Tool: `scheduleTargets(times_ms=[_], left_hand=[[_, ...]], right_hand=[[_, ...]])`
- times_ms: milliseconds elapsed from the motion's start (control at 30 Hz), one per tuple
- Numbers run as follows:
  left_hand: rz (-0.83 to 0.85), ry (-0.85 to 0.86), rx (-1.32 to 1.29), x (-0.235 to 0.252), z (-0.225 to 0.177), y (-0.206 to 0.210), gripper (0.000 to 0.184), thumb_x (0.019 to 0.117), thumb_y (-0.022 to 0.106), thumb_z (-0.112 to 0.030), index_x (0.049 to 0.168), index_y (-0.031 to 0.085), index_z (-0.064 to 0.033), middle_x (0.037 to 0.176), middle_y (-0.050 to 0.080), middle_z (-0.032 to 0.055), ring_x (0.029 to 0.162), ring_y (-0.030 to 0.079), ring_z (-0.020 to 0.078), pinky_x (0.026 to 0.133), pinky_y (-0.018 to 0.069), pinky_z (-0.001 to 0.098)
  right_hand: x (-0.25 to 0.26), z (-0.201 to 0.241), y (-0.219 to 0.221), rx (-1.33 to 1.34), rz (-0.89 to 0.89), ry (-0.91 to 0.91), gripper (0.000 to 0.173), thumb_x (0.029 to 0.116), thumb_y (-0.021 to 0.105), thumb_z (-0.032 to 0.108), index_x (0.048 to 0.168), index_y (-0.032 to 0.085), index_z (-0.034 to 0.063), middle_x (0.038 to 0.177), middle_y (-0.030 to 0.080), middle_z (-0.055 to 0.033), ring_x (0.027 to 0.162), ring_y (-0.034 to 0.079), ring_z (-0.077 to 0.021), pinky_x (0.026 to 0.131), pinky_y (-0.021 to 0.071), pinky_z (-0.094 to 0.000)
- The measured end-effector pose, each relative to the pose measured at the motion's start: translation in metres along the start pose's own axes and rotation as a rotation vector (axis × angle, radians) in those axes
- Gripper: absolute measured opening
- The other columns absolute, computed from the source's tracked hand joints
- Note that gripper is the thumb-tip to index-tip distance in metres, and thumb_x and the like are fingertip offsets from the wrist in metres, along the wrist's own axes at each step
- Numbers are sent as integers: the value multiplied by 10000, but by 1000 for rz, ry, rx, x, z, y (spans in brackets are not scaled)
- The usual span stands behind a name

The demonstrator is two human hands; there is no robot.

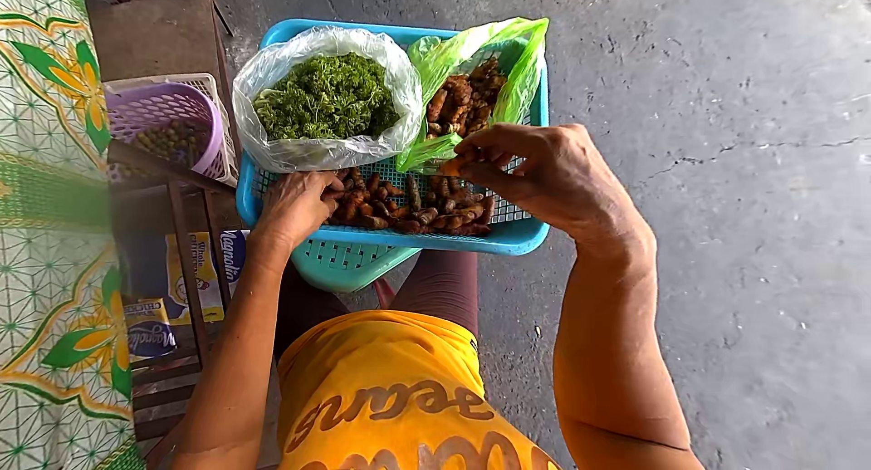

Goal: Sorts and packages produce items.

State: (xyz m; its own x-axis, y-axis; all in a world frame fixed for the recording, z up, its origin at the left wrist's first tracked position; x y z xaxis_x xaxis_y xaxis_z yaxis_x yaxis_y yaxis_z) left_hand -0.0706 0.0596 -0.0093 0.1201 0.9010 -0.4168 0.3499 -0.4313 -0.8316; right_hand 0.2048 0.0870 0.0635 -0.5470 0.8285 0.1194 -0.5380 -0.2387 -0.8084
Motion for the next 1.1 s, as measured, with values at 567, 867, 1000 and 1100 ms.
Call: scheduleTargets(times_ms=[567, 867, 1000, 1100], left_hand=[[-267, 364, -301, -16, 4, -2, 292, 1036, 571, -148, 1279, 729, -115, 1222, 741, 101, 1165, 692, 250, 1024, 510, 498], [108, 237, -875, 2, -66, 8, 362, 1033, 546, -2, 1390, 606, -3, 1163, 733, 142, 853, 751, 142, 768, 630, 286], [267, 213, -1039, 8, -82, 19, 416, 1005, 557, 56, 1420, 556, 27, 1255, 697, 168, 963, 751, 170, 789, 631, 298], [267, 177, -1120, 4, -79, 20, 381, 995, 566, 67, 1374, 581, 35, 1172, 715, 152, 930, 747, 160, 743, 630, 285]], right_hand=[[15, -19, -20, -198, -270, 248, 370, 1035, 519, 111, 1389, 622, 87, 1310, 614, -217, 1158, 600, -396, 918, 493, -542], [-24, -30, 63, -163, 185, 394, 318, 984, 659, 139, 1300, 677, 104, 1143, 695, -215, 1061, 650, -464, 772, 504, -670], [-26, -39, 62, 124, 99, 191, 370, 891, 736, 76, 1258, 700, 87, 1095, 706, -143, 967, 678, -316, 818, 541, -555], [-28, -36, 57, 291, 44, 90, 303, 853, 711, 85, 1155, 714, 105, 901, 672, -25, 723, 618, -113, 649, 532, -309]])
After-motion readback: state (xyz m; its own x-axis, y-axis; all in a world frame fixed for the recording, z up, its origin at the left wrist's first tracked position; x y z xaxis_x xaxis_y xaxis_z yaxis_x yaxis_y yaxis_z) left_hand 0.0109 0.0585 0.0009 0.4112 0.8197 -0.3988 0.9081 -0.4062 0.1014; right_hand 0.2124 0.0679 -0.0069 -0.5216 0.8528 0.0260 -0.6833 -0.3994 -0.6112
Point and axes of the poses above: each hand's wrist, its own x-axis towards the middle knuckle, its own y-axis out of the palm, z = x × y, the point moved 4 cm from there along x, towards the middle knuckle
